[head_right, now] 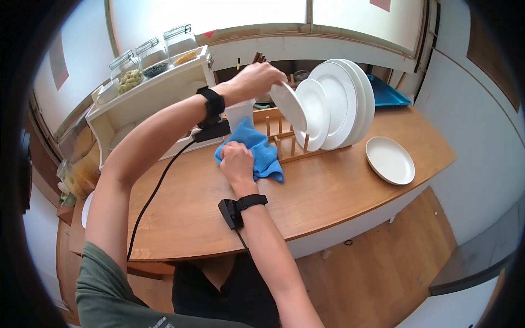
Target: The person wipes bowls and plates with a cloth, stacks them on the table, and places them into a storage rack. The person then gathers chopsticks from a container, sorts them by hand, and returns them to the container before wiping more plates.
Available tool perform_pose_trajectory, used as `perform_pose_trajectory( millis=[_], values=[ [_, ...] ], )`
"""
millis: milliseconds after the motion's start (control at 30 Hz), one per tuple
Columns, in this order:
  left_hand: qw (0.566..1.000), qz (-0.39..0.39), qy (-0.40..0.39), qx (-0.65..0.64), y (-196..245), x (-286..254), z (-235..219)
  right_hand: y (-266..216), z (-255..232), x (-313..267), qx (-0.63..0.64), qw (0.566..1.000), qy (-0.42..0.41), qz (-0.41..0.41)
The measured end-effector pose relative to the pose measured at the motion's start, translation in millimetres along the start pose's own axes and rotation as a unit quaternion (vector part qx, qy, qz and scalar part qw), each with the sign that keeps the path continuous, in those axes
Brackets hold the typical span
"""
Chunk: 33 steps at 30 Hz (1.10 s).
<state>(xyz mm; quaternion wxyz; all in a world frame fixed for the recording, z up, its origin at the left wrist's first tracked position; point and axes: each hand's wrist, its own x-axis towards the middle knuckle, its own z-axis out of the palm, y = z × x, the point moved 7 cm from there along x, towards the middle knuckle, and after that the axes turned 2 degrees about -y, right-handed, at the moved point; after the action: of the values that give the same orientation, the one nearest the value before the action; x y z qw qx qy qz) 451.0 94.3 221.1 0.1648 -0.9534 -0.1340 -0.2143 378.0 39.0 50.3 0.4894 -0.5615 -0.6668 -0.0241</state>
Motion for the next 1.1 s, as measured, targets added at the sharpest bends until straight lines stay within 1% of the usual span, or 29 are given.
perform_pose_trajectory(
  millis=[33, 67, 100, 167, 200, 233, 300, 333, 400, 433, 467, 500, 533, 600, 633, 700, 733, 767, 800, 867, 900, 933, 967, 1000, 1033, 1100],
  values=[
    [0.999, -0.001, 0.035, 0.006, -8.3, -3.2, -6.7, -0.4, -1.2, 0.2, 0.002, 1.0, 0.006, -0.004],
    [0.999, -0.02, 0.036, 0.015, -9.0, -9.3, -22.7, 0.8, 0.9, 0.4, 0.001, 1.0, 0.003, -0.006],
    [0.997, -0.074, 0.019, -0.002, -12.0, -16.6, -34.3, 1.5, 1.8, 0.2, 0.003, 1.0, 0.006, -0.008],
    [0.993, -0.06, 0.104, -0.01, -26.3, -32.6, -50.9, 1.9, 2.1, 0.4, 0.005, 1.0, 0.007, -0.01],
    [0.985, -0.039, 0.164, -0.022, -31.5, -43.1, -61.5, 2.1, 1.9, 0.0, 0.001, 1.0, 0.007, -0.011],
    [0.979, -0.063, 0.185, -0.051, -33.3, -56.7, -74.7, 1.0, 2.0, 0.4, -0.002, 1.0, 0.007, -0.014],
    [0.969, -0.107, 0.214, -0.063, -30.0, -85.9, -98.6, 1.5, 4.8, 0.5, 0.001, 1.0, 0.01, -0.02],
    [0.968, -0.114, 0.215, -0.064, -30.1, -99.6, -106.9, 2.1, 3.2, 0.1, 0.001, 1.0, 0.019, -0.023],
    [0.952, -0.225, 0.161, -0.132, -48.6, -133.0, -109.8, 0.6, 1.3, 0.5, 0.006, 0.999, 0.017, -0.03],
    [0.95, -0.23, 0.163, -0.133, -44.8, -151.2, -113.4, -0.9, -0.7, 0.3, 0.013, 0.999, 0.021, -0.034],
    [0.906, -0.244, 0.205, -0.278, -43.2, -174.3, -114.3, -0.7, -1.3, 0.5, 0.016, 1.0, 0.013, -0.022],
    [0.84, -0.252, 0.242, -0.415, -42.6, -197.7, -113.6, -2.4, -2.2, 1.2, 0.016, 1.0, 0.007, -0.025],
    [0.837, -0.259, 0.246, -0.415, -42.6, -220.4, -115.4, -2.5, -1.3, 2.6, 0.014, 0.999, 0.004, -0.029],
    [0.755, -0.369, 0.203, -0.503, -49.0, -275.4, -95.0, -2.8, -1.1, 3.3, 0.006, 1.0, -0.007, -0.028],
    [0.747, -0.378, 0.207, -0.506, -45.9, -299.4, -91.8, -3.7, -1.7, 3.7, 0.008, 1.0, -0.011, -0.025],
    [0.653, -0.416, 0.244, -0.584, -41.2, -349.7, -75.2, -5.7, -2.6, 5.0, 0.014, 0.999, -0.011, -0.027],
    [0.63, -0.419, 0.24, -0.609, -40.4, -371.4, -67.6, -6.3, -1.7, 6.6, 0.017, 0.999, -0.017, -0.037],
    [0.618, -0.425, 0.247, -0.614, -39.2, -389.7, -60.1, -5.8, 0.3, 7.9, 0.02, 0.998, -0.022, -0.049],
    [0.595, -0.428, 0.257, -0.63, -38.6, -406.6, -55.0, -9.3, -0.1, 9.3, 0.022, 0.997, -0.018, -0.073],
    [0.556, -0.427, 0.274, -0.658, -38.8, -436.3, -45.3, -18.7, -2.1, 9.2, 0.044, 0.997, -0.023, -0.064],
    [0.548, -0.429, 0.289, -0.658, -39.1, -448.7, -41.4, -25.2, -3.8, 10.3, 0.05, 0.997, -0.018, -0.062],
    [0.524, -0.43, 0.291, -0.675, -39.1, -457.8, -36.3, -32.6, -2.5, 11.5, 0.047, 0.996, -0.028, -0.074],
    [0.5, -0.431, 0.292, -0.692, -38.4, -465.1, -33.0, -37.8, -5.8, 10.7, 0.05, 0.996, -0.004, -0.076],
    [0.496, -0.435, 0.295, -0.692, -40.7, -473.8, -31.2, -43.5, -4.4, 11.2, 0.053, 0.995, 0.023, -0.078],
    [0.488, -0.434, 0.306, -0.693, -43.1, -477.5, -31.4, -56.2, -0.7, 14.9, 0.049, 0.995, 0.014, -0.086],
    [0.491, -0.411, 0.3, -0.707, -43.9, -478.1, -30.9, -96.5, -5.4, 14.9, 0.047, 0.985, 0.066, -0.152]
  ],
)
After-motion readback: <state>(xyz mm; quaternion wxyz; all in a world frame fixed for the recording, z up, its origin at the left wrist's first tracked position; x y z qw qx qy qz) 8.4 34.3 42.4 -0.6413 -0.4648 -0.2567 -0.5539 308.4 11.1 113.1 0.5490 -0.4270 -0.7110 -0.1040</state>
